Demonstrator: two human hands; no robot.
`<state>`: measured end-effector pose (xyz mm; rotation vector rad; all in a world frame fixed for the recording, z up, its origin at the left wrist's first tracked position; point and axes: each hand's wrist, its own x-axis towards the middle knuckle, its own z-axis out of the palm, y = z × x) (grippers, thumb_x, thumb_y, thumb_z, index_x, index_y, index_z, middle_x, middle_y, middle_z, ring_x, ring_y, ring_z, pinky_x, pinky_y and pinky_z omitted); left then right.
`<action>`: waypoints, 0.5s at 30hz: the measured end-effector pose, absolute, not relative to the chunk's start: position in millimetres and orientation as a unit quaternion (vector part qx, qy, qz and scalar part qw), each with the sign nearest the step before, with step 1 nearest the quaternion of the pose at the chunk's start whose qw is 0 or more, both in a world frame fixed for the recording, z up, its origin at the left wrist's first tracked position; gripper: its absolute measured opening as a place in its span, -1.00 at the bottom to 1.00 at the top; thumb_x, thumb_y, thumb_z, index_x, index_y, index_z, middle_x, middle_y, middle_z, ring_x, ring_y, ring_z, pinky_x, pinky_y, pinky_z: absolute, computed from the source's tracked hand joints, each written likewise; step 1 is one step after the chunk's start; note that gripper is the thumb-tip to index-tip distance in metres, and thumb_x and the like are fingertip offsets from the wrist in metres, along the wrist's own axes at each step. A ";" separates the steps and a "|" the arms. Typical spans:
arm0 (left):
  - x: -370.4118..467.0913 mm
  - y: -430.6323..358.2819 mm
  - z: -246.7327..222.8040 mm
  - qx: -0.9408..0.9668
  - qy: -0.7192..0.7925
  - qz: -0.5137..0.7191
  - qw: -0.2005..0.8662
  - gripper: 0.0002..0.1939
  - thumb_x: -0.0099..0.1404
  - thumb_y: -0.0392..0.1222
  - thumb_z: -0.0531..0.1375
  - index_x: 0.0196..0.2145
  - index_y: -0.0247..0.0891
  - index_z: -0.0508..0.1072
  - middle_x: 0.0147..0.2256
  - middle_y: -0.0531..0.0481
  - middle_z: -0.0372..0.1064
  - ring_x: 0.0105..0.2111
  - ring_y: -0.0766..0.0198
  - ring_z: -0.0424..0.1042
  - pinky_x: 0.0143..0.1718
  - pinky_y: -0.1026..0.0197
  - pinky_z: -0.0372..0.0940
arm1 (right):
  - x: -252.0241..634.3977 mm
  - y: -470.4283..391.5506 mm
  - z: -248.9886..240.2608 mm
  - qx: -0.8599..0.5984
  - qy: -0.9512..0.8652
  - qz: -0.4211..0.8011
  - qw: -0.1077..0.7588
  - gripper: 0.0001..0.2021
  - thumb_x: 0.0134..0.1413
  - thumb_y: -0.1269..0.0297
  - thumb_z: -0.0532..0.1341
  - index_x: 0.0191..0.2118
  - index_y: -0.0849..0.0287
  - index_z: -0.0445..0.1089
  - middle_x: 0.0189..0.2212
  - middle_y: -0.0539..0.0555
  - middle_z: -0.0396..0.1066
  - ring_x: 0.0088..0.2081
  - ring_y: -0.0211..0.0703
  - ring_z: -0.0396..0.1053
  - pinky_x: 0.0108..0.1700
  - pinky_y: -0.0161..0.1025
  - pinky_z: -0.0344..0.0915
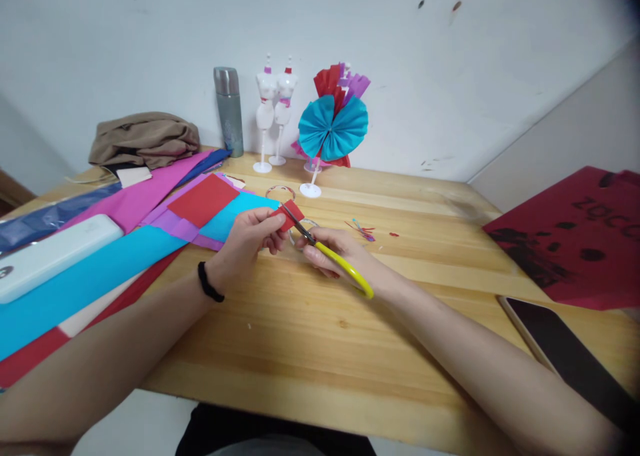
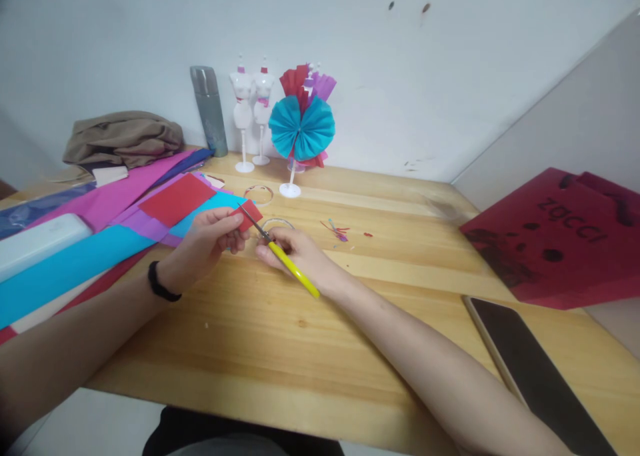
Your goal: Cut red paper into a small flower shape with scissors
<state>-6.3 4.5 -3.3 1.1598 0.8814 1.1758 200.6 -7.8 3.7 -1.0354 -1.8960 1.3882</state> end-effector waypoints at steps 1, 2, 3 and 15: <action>-6.2 4.4 -3.0 0.499 0.378 0.506 0.593 -0.67 0.11 0.03 0.48 -0.53 -0.27 0.56 -0.56 0.00 0.48 -0.60 0.39 0.35 -0.56 0.32 0.24 | 200.6 -7.9 3.6 -0.386 -0.707 0.519 0.285 -0.44 0.13 -0.36 0.40 -0.34 0.07 0.33 -0.50 -0.12 0.09 -0.48 -0.23 0.07 -0.45 -0.24 0.00; -6.0 4.3 -2.6 0.499 0.378 0.506 0.593 -0.67 0.11 0.03 0.48 -0.53 -0.27 0.56 -0.56 0.00 0.48 -0.60 0.39 0.35 -0.56 0.32 0.23 | 200.6 -7.9 3.6 -0.386 -0.707 0.518 0.287 -0.45 0.13 -0.35 0.40 -0.32 0.08 0.35 -0.50 -0.12 0.10 -0.47 -0.23 0.07 -0.45 -0.23 0.01; -5.9 4.1 -2.1 0.499 0.379 0.507 0.592 -0.67 0.11 0.03 0.48 -0.53 -0.27 0.56 -0.56 0.00 0.48 -0.61 0.39 0.35 -0.56 0.32 0.23 | 200.6 -7.9 3.6 -0.387 -0.706 0.518 0.290 -0.45 0.13 -0.35 0.41 -0.30 0.08 0.37 -0.49 -0.11 0.12 -0.47 -0.23 0.08 -0.45 -0.23 0.02; -7.2 3.4 0.4 0.505 0.388 0.515 0.574 -0.68 0.11 0.03 0.46 -0.53 -0.27 0.56 -0.56 0.01 0.47 -0.58 0.37 0.37 -0.55 0.31 0.24 | 203.0 -9.5 9.4 -0.405 -0.693 0.527 0.279 -0.43 0.10 -0.34 0.42 -0.22 0.12 0.41 -0.45 -0.07 0.23 -0.44 -0.20 0.16 -0.43 -0.21 0.14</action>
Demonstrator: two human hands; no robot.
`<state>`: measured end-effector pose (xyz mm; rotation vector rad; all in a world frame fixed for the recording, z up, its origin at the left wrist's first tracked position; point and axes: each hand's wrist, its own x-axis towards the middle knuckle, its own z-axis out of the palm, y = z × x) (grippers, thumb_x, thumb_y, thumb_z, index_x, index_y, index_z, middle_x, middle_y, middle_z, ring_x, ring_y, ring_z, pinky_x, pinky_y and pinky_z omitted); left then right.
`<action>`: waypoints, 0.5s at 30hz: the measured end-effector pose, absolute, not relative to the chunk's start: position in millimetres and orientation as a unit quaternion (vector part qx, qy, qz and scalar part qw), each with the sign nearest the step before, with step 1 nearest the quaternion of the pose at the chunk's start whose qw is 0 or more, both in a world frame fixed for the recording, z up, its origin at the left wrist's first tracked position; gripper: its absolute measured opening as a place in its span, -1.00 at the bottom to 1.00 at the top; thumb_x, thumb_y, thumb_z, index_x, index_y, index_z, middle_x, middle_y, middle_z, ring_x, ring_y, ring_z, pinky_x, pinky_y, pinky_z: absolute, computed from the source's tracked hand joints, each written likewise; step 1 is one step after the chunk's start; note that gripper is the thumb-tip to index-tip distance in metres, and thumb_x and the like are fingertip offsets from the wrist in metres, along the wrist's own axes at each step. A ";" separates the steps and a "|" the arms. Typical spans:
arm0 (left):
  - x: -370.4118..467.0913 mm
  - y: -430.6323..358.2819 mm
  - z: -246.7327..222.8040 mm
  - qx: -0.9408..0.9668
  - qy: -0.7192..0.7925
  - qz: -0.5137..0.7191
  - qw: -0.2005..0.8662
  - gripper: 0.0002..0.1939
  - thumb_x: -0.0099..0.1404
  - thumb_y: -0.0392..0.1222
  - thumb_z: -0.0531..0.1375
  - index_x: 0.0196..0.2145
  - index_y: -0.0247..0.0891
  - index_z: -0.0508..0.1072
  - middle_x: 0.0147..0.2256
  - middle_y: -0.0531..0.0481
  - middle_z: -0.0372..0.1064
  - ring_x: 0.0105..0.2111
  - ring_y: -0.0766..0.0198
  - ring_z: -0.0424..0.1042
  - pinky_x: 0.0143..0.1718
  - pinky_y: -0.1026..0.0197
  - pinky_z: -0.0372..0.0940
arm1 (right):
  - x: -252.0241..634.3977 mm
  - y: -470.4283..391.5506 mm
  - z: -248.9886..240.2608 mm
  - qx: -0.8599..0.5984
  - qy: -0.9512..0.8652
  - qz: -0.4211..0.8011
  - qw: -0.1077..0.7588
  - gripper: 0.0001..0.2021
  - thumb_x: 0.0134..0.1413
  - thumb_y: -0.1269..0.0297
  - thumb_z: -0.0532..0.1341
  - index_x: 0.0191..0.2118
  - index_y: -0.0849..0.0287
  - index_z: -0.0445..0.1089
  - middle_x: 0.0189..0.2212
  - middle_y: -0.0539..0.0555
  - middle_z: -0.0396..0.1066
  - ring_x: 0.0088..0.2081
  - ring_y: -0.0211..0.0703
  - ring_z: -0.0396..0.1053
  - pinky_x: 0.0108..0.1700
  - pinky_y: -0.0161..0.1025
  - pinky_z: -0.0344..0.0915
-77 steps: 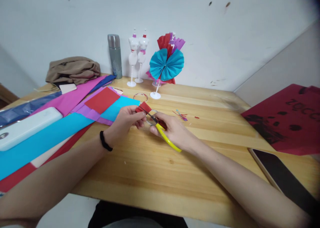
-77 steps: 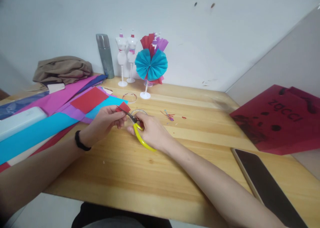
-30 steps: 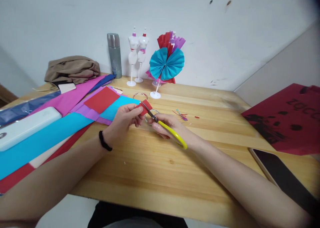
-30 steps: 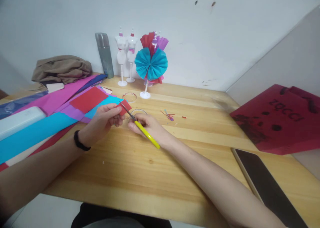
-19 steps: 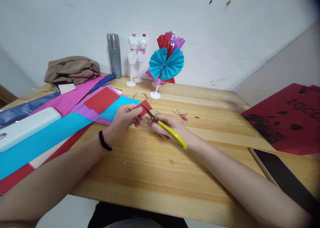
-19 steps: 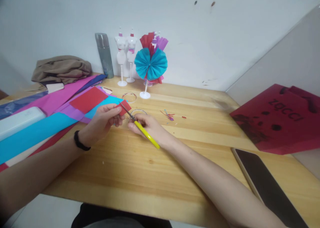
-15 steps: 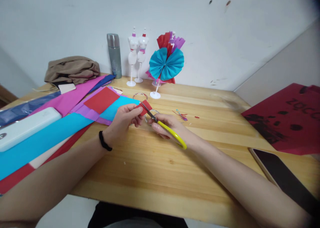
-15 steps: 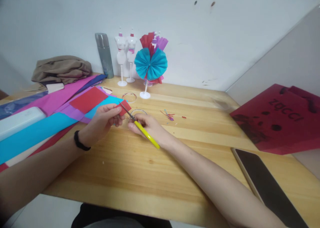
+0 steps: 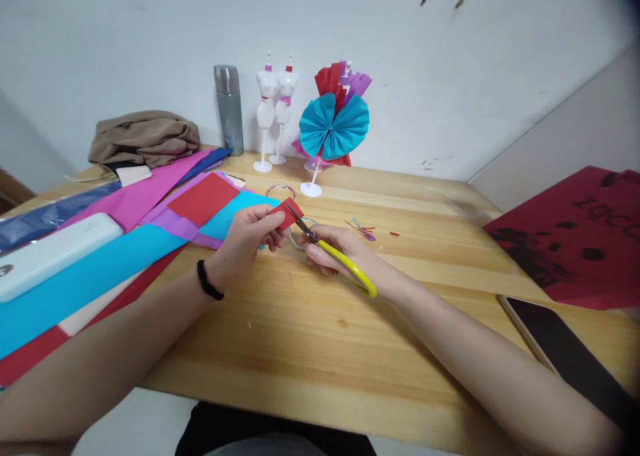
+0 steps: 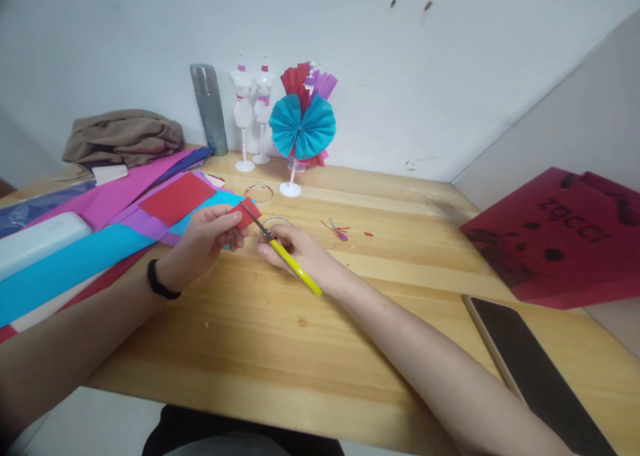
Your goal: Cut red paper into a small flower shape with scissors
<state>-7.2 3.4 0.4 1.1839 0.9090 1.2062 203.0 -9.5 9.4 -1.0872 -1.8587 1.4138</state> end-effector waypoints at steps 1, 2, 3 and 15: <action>-7.3 3.4 0.4 0.508 0.388 0.514 0.572 -0.68 0.11 0.03 0.46 -0.53 -0.26 0.56 -0.56 0.01 0.46 -0.58 0.37 0.37 -0.55 0.31 0.24 | 203.1 -9.4 9.1 -0.404 -0.692 0.530 0.278 -0.43 0.10 -0.34 0.43 -0.21 0.12 0.41 -0.46 -0.07 0.23 -0.45 -0.21 0.16 -0.44 -0.22 0.14; -7.5 3.4 0.4 0.511 0.388 0.513 0.571 -0.68 0.12 0.03 0.46 -0.53 -0.26 0.56 -0.56 0.01 0.46 -0.58 0.37 0.36 -0.55 0.31 0.24 | 203.2 -9.2 8.7 -0.402 -0.692 0.532 0.278 -0.44 0.10 -0.33 0.43 -0.22 0.11 0.42 -0.47 -0.08 0.23 -0.46 -0.21 0.16 -0.44 -0.22 0.13; -7.7 3.5 0.2 0.513 0.388 0.512 0.569 -0.68 0.12 0.03 0.45 -0.53 -0.26 0.56 -0.57 0.01 0.45 -0.59 0.37 0.36 -0.55 0.31 0.24 | 203.3 -8.9 8.2 -0.401 -0.692 0.531 0.279 -0.45 0.10 -0.32 0.44 -0.22 0.11 0.42 -0.47 -0.08 0.22 -0.46 -0.21 0.16 -0.44 -0.22 0.13; -9.5 5.6 -0.4 0.525 0.394 0.502 0.563 -0.72 0.12 -0.01 0.43 -0.53 -0.25 0.54 -0.57 -0.01 0.47 -0.59 0.35 0.37 -0.53 0.30 0.25 | 204.2 -9.3 9.3 -0.397 -0.708 0.509 0.288 -0.47 0.13 -0.32 0.43 -0.29 0.10 0.41 -0.48 -0.09 0.17 -0.47 -0.22 0.12 -0.46 -0.22 0.06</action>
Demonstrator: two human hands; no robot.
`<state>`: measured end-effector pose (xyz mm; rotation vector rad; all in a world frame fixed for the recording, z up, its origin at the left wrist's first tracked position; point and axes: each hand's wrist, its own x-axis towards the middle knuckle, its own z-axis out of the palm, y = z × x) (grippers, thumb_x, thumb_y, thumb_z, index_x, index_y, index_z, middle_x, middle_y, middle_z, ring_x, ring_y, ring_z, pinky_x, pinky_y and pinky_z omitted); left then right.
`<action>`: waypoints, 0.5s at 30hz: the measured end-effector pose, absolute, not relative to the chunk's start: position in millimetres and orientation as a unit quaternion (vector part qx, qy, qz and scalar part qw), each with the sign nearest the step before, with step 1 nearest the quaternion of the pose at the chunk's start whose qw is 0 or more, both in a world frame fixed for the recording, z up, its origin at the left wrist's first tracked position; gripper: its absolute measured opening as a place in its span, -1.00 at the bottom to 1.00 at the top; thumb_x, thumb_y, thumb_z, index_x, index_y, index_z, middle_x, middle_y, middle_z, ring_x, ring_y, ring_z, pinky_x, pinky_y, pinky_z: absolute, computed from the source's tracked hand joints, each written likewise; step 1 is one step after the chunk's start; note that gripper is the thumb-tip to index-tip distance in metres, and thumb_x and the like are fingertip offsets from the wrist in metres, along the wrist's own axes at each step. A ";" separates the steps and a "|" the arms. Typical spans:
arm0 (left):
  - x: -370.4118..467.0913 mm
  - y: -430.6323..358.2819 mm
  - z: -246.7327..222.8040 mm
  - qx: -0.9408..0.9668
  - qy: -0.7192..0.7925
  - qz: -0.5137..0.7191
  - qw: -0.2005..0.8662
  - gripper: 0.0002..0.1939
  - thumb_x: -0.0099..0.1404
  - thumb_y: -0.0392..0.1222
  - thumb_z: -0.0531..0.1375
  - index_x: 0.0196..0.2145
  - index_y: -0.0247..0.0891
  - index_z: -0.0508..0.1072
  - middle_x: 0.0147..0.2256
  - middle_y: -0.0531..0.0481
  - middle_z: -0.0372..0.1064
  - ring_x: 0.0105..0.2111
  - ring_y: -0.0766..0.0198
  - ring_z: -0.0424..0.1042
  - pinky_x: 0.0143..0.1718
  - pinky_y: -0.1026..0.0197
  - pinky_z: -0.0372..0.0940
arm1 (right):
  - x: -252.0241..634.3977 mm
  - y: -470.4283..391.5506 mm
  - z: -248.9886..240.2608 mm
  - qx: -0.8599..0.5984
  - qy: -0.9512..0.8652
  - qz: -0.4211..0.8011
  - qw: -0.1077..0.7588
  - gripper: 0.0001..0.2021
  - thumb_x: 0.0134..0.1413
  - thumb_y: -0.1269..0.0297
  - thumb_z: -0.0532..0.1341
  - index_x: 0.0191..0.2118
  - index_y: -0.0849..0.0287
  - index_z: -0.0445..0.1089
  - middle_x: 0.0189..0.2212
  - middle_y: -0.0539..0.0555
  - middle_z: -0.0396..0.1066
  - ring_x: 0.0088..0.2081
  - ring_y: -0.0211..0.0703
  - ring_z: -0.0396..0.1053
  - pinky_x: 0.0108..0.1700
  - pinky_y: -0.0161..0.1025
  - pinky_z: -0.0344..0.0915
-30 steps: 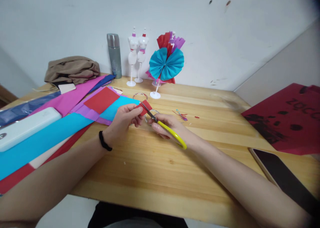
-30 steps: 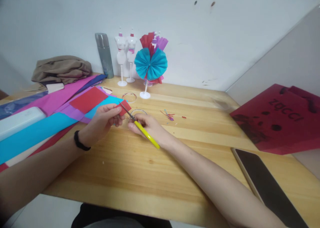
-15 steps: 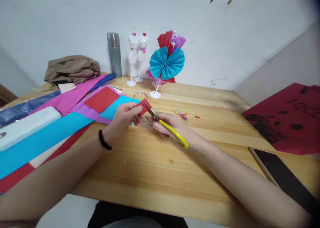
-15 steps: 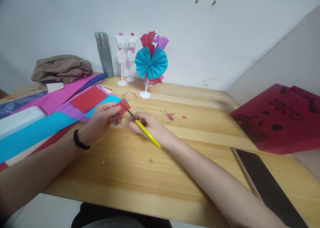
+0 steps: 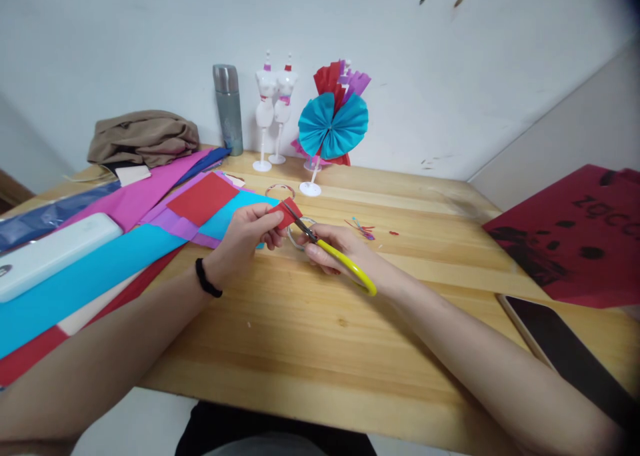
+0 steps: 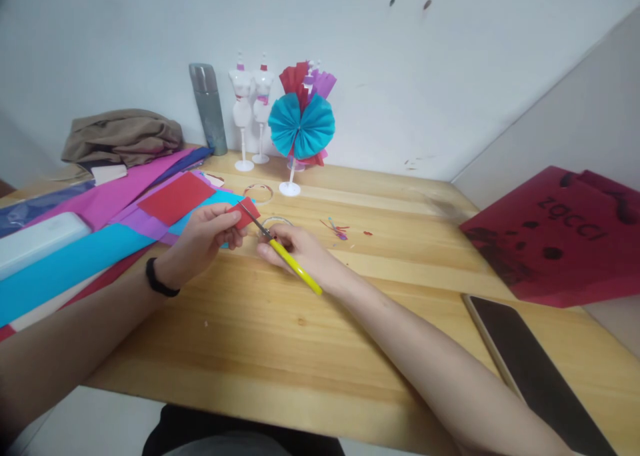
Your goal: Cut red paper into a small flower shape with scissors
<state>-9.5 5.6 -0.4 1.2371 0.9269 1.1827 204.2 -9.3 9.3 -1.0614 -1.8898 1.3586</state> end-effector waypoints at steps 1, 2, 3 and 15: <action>-9.6 5.5 -0.3 0.525 0.393 0.504 0.563 -0.72 0.12 -0.01 0.43 -0.53 -0.25 0.54 -0.57 -0.02 0.48 -0.59 0.35 0.37 -0.53 0.30 0.25 | 204.2 -9.5 9.7 -0.398 -0.707 0.509 0.289 -0.47 0.13 -0.32 0.43 -0.29 0.10 0.40 -0.48 -0.09 0.17 -0.47 -0.21 0.11 -0.46 -0.22 0.06; -9.6 5.4 -0.2 0.525 0.391 0.505 0.563 -0.72 0.12 -0.01 0.43 -0.53 -0.25 0.54 -0.57 -0.01 0.48 -0.59 0.35 0.37 -0.53 0.30 0.25 | 204.1 -9.7 10.0 -0.399 -0.706 0.509 0.289 -0.47 0.13 -0.32 0.43 -0.28 0.10 0.40 -0.48 -0.09 0.17 -0.47 -0.21 0.11 -0.46 -0.22 0.07; -9.6 5.3 -0.2 0.524 0.391 0.506 0.563 -0.72 0.12 -0.01 0.43 -0.52 -0.25 0.54 -0.56 -0.02 0.48 -0.59 0.35 0.37 -0.54 0.30 0.25 | 204.0 -9.7 10.3 -0.399 -0.705 0.510 0.288 -0.47 0.13 -0.32 0.42 -0.28 0.10 0.40 -0.47 -0.08 0.17 -0.46 -0.21 0.11 -0.46 -0.22 0.08; -11.0 7.5 -2.2 0.528 0.393 0.505 0.559 -0.72 0.15 -0.01 0.43 -0.53 -0.24 0.55 -0.57 -0.02 0.49 -0.59 0.34 0.38 -0.53 0.30 0.25 | 204.5 -8.2 8.0 -0.395 -0.715 0.505 0.279 -0.49 0.18 -0.32 0.37 -0.27 0.08 0.37 -0.46 -0.10 0.14 -0.47 -0.24 0.07 -0.46 -0.23 0.04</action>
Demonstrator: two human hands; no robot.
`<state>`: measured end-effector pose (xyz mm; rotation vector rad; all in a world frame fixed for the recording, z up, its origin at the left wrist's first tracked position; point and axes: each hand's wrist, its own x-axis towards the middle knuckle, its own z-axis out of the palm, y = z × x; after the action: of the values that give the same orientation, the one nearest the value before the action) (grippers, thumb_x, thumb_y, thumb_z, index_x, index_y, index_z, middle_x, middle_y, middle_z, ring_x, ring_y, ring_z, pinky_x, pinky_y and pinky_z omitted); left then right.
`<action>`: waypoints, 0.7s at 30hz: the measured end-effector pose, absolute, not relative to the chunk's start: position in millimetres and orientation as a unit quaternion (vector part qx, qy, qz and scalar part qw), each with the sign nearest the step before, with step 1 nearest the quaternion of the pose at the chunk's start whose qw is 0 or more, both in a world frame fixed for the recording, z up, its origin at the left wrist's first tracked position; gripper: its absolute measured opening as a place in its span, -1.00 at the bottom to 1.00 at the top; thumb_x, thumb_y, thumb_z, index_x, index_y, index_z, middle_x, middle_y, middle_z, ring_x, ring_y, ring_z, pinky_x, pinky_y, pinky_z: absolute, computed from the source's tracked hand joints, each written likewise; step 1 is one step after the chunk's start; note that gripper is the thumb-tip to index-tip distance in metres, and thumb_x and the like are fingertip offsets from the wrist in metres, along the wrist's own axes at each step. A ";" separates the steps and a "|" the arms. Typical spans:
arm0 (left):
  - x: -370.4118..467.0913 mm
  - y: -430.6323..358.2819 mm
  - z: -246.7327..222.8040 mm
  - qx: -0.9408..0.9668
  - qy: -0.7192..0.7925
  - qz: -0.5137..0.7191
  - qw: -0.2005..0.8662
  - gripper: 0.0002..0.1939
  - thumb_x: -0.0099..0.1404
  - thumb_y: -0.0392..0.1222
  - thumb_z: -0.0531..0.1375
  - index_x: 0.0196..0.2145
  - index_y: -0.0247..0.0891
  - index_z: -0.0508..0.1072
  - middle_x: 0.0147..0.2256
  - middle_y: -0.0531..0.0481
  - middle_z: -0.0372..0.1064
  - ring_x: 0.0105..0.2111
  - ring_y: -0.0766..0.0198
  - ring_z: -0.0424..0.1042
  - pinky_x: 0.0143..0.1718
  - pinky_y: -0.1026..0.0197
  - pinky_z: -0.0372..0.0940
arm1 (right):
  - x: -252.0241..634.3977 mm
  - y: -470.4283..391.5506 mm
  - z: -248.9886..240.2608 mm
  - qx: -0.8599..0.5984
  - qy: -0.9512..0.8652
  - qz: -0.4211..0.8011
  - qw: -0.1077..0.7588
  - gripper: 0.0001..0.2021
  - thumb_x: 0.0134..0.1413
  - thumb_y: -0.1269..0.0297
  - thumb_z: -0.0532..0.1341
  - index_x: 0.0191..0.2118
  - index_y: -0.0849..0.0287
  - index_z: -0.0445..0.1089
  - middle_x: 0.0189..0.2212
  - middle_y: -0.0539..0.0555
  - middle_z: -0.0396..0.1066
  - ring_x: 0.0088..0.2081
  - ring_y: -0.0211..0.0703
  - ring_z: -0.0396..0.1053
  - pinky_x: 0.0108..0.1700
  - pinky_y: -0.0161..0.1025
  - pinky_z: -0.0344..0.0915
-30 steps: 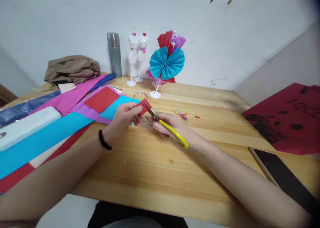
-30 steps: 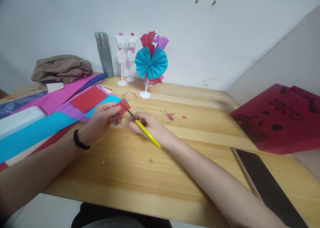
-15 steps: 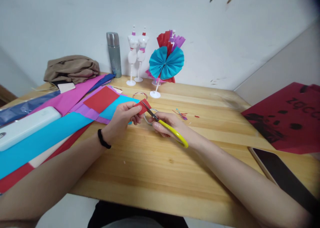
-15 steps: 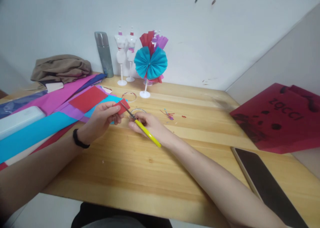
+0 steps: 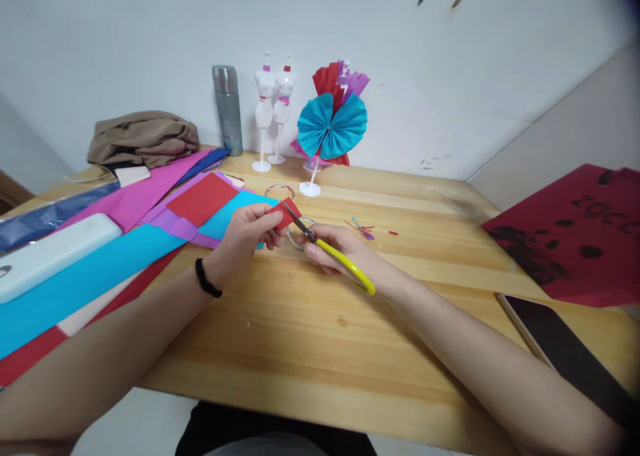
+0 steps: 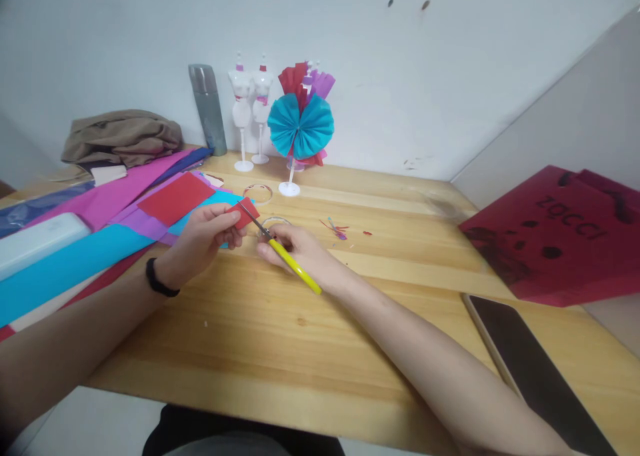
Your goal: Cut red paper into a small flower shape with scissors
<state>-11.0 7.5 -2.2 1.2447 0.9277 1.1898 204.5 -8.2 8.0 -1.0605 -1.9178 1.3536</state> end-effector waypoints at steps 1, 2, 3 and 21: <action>-11.0 7.6 -2.4 0.528 0.394 0.505 0.558 -0.72 0.14 -0.01 0.43 -0.53 -0.24 0.55 -0.57 -0.02 0.49 -0.59 0.34 0.38 -0.54 0.31 0.25 | 204.6 -8.1 8.0 -0.394 -0.715 0.505 0.279 -0.48 0.19 -0.32 0.37 -0.27 0.08 0.37 -0.46 -0.10 0.14 -0.47 -0.24 0.07 -0.46 -0.23 0.04; -10.8 7.7 -2.4 0.528 0.394 0.505 0.557 -0.72 0.14 -0.01 0.43 -0.53 -0.24 0.55 -0.58 -0.02 0.48 -0.59 0.35 0.38 -0.54 0.31 0.25 | 204.7 -7.9 7.9 -0.394 -0.716 0.505 0.277 -0.48 0.18 -0.32 0.37 -0.27 0.08 0.37 -0.46 -0.10 0.14 -0.47 -0.23 0.07 -0.46 -0.23 0.04; -10.6 7.6 -2.4 0.528 0.395 0.505 0.557 -0.72 0.13 -0.01 0.43 -0.54 -0.24 0.55 -0.58 -0.02 0.48 -0.60 0.35 0.38 -0.54 0.31 0.25 | 204.8 -7.6 7.7 -0.394 -0.716 0.505 0.276 -0.48 0.18 -0.32 0.37 -0.27 0.08 0.37 -0.46 -0.10 0.14 -0.47 -0.23 0.08 -0.46 -0.23 0.05; -8.5 6.8 -1.3 0.522 0.402 0.509 0.553 -0.71 0.09 0.01 0.43 -0.54 -0.26 0.53 -0.57 -0.01 0.47 -0.60 0.37 0.36 -0.55 0.31 0.24 | 202.1 -9.2 4.0 -0.404 -0.710 0.509 0.273 -0.47 0.17 -0.30 0.39 -0.35 0.06 0.27 -0.50 -0.12 0.09 -0.48 -0.24 0.06 -0.45 -0.24 0.00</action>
<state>-8.5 6.8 -1.3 1.2346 0.9505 1.2041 202.1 -9.2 4.0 -1.0862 -1.9093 1.3700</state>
